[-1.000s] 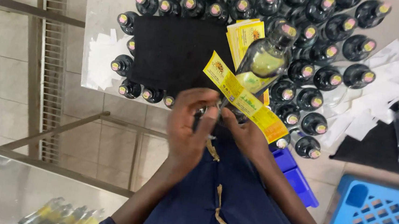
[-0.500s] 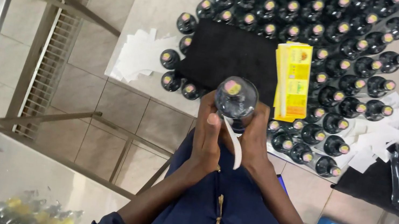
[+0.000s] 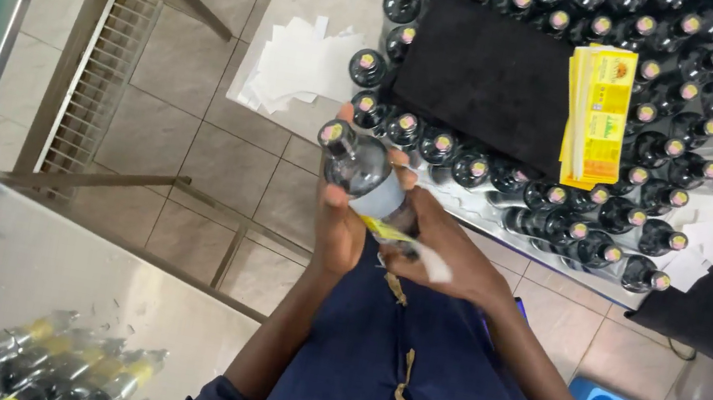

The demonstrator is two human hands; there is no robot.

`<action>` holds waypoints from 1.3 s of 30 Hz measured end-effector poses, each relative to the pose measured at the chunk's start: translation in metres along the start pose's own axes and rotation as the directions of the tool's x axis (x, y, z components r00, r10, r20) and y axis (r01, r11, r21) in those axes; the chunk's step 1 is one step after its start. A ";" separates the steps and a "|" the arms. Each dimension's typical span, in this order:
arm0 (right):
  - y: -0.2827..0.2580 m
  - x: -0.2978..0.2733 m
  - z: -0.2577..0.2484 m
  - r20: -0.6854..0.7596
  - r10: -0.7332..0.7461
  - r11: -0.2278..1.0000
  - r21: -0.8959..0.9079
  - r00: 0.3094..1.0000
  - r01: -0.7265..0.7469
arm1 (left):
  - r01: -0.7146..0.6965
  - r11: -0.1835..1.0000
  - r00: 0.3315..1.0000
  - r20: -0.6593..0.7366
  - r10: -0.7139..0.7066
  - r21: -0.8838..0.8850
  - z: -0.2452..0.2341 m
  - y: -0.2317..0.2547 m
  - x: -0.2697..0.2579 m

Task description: Manually peeling adhesive labels and applying them to plastic bottles on a production table.

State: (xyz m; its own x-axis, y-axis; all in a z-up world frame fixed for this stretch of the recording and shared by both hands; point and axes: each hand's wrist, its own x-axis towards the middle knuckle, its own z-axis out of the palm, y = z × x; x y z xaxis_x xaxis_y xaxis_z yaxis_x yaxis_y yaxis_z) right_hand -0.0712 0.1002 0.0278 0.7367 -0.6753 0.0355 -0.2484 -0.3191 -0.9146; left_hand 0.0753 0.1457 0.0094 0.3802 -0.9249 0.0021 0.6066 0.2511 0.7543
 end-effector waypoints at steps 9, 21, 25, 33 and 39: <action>-0.004 -0.009 0.049 -0.232 0.124 0.991 -0.018 0.965 -0.132 | -0.095 0.990 0.887 -0.442 0.132 0.104 -0.061 0.035 0.000; -0.032 0.009 0.085 -0.294 -0.270 0.959 -0.162 0.917 0.231 | -0.448 0.891 0.866 -0.215 0.452 0.067 -0.047 0.029 -0.020; -0.054 0.013 0.072 -0.253 -0.216 0.976 -0.086 0.943 0.200 | -0.436 0.895 0.899 -0.098 0.427 -0.094 -0.059 0.022 -0.023; -0.069 0.017 0.062 -0.119 -0.199 0.980 -0.004 0.973 0.200 | -0.365 0.893 0.922 0.033 0.387 -0.263 -0.068 0.033 -0.021; -0.072 0.015 0.063 0.052 -0.183 0.983 0.015 0.982 0.182 | -0.346 0.805 0.899 0.074 0.431 -0.482 -0.080 0.034 -0.022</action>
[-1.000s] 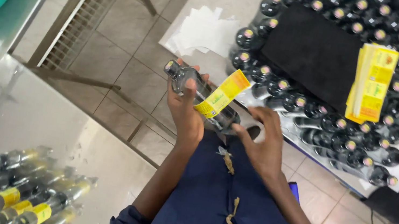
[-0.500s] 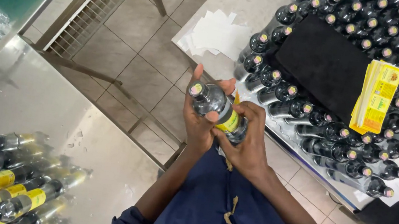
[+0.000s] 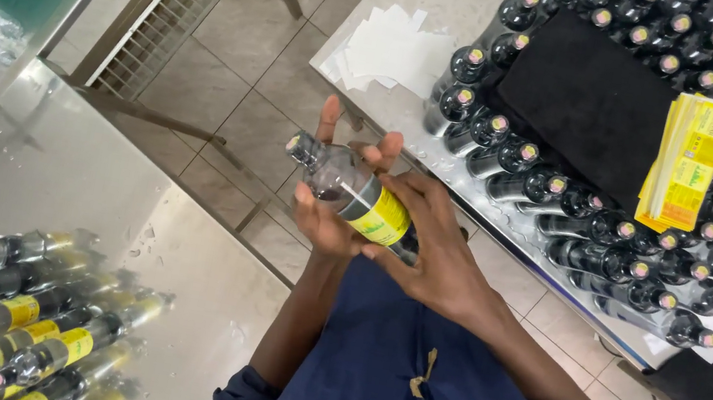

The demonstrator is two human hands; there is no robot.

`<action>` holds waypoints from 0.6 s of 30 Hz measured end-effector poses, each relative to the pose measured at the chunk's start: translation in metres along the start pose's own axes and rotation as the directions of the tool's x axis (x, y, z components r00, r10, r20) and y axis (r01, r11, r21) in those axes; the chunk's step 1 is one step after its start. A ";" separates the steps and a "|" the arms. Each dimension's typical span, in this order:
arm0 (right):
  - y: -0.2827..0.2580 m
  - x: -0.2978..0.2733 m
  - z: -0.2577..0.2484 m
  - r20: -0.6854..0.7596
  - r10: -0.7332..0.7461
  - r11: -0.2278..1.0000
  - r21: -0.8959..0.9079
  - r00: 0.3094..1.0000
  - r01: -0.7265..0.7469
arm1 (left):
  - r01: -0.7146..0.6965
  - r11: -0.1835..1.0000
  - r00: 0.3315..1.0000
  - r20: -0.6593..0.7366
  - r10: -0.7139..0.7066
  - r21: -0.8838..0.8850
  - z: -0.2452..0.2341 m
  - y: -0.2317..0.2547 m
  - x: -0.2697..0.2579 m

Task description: Manually peeling adhesive labels and applying them to plastic bottles on a production table.

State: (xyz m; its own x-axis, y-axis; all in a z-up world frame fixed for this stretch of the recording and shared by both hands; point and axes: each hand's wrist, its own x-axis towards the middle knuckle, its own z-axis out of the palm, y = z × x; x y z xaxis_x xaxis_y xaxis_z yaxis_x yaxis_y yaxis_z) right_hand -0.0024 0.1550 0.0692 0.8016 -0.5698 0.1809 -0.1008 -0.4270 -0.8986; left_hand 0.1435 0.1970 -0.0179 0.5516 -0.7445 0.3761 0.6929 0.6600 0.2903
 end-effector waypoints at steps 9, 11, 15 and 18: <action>-0.038 0.012 -0.003 0.363 0.151 0.987 -0.011 0.920 -0.158 | -0.083 0.954 0.996 0.012 0.091 -0.289 -0.034 0.022 -0.001; -0.037 0.010 0.001 0.384 0.180 0.980 0.010 0.906 -0.199 | -0.090 0.946 0.995 0.000 0.095 -0.312 -0.041 0.026 -0.001; -0.027 0.004 0.014 0.245 0.188 0.982 -0.028 0.951 -0.187 | -0.084 0.955 0.995 -0.073 0.065 -0.283 -0.047 0.032 -0.002; -0.023 0.002 0.022 0.172 0.188 0.982 -0.010 0.967 -0.189 | -0.034 0.976 0.989 -0.149 0.002 -0.216 -0.060 0.035 -0.009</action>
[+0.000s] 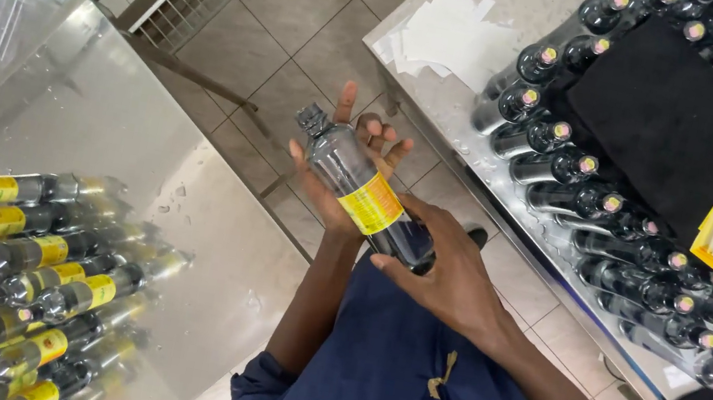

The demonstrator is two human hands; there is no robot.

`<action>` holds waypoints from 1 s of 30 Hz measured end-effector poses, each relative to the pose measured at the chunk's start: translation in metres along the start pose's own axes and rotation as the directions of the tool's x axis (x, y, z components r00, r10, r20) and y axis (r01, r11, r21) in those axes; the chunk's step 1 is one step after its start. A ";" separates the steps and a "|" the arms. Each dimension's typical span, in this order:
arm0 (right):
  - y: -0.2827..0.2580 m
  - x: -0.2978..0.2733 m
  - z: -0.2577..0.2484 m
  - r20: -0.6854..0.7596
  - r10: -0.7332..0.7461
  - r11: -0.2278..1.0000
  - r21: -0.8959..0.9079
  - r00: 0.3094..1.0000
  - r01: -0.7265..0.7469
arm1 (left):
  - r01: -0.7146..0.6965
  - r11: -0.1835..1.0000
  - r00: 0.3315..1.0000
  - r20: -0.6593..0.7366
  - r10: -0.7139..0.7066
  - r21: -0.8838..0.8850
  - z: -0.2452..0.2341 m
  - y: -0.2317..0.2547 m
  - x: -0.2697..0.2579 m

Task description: Manually peeling adhesive labels and applying them to plastic bottles on a production table.

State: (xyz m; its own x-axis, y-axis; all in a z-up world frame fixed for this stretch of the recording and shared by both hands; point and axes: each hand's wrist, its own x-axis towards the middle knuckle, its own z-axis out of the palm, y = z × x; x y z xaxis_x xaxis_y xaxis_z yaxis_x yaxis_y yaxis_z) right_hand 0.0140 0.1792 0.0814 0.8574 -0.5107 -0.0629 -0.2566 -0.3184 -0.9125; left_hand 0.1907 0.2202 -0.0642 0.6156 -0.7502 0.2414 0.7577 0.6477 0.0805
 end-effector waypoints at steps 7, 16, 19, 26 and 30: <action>0.028 -0.003 0.011 -0.171 -0.251 0.967 -0.083 0.953 0.240 | 0.077 0.966 0.976 -0.215 -0.022 0.248 0.024 -0.009 -0.036; 0.016 -0.006 0.023 -0.176 -0.361 0.922 -0.218 0.916 0.321 | 0.033 0.998 0.999 0.025 -0.032 -0.048 0.011 0.004 -0.028; 0.012 -0.004 0.025 -0.167 -0.340 0.934 -0.178 0.926 0.311 | -0.016 0.986 1.000 0.004 0.017 -0.163 0.006 0.015 -0.033; 0.039 0.005 0.030 -0.230 -0.456 0.869 -0.322 0.860 0.375 | -0.016 0.916 0.953 -0.270 0.135 0.400 0.074 0.022 -0.066; 0.065 0.014 0.046 -0.036 -0.538 0.802 -0.331 0.842 0.498 | 0.223 0.863 0.758 -0.637 0.138 0.453 0.035 0.023 -0.104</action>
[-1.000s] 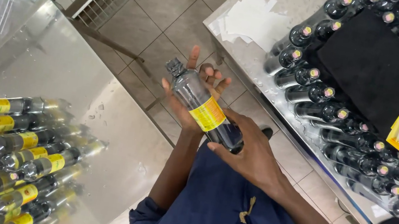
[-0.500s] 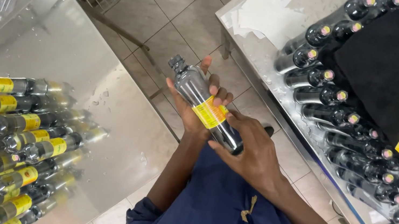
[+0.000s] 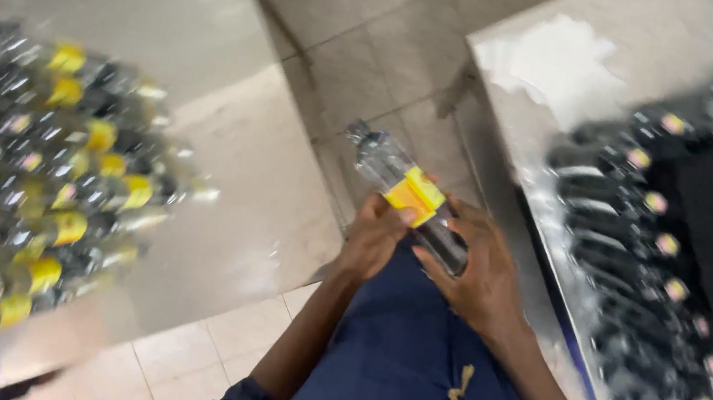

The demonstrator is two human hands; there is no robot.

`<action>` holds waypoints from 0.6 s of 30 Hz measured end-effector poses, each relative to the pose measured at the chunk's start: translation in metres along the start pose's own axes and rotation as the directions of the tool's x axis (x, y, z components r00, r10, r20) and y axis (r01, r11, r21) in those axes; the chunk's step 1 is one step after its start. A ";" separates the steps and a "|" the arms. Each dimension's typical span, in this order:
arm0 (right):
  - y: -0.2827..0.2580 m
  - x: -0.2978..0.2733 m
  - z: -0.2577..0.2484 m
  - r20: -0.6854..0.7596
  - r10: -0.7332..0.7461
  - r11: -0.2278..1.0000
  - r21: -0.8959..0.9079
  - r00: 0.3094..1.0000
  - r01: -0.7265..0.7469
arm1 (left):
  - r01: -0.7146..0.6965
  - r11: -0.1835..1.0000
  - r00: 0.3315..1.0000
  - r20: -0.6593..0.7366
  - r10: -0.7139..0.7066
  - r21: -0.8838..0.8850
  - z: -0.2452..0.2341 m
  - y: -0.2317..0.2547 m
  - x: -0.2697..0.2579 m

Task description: Manually peeling adhesive labels and applying them to plastic bottles on a production table.

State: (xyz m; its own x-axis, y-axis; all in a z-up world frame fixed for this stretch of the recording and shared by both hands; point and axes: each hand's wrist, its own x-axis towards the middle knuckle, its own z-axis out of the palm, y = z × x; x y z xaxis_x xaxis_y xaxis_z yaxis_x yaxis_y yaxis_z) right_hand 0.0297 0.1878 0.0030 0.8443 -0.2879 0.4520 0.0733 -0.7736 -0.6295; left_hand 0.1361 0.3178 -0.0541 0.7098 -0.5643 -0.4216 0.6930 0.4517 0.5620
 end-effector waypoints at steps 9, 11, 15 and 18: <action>0.021 0.020 0.014 0.516 0.100 0.994 -0.019 0.850 -0.106 | -0.346 0.726 0.520 -0.522 0.676 0.595 -0.115 0.047 -0.031; 0.018 0.025 0.014 0.606 0.313 0.943 -0.109 0.732 -0.313 | -0.220 0.736 0.270 -0.685 0.677 0.640 -0.161 0.077 -0.048; 0.034 0.012 0.028 0.656 0.193 0.981 -0.140 0.730 -0.134 | -0.168 0.387 -0.125 -0.409 0.904 0.907 -0.306 0.101 -0.092; 0.025 0.019 0.032 0.711 0.184 0.982 -0.152 0.679 -0.108 | 0.020 0.365 -0.268 -0.346 0.899 0.931 -0.370 0.135 -0.123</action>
State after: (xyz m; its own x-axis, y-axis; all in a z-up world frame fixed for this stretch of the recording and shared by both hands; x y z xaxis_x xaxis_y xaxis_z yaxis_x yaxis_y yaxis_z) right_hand 0.0644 0.1812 -0.0249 0.9639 0.0632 -0.2585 -0.0996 -0.8149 -0.5709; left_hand 0.1897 0.7040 -0.1900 0.4766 0.7966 0.3717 0.1493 -0.4901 0.8588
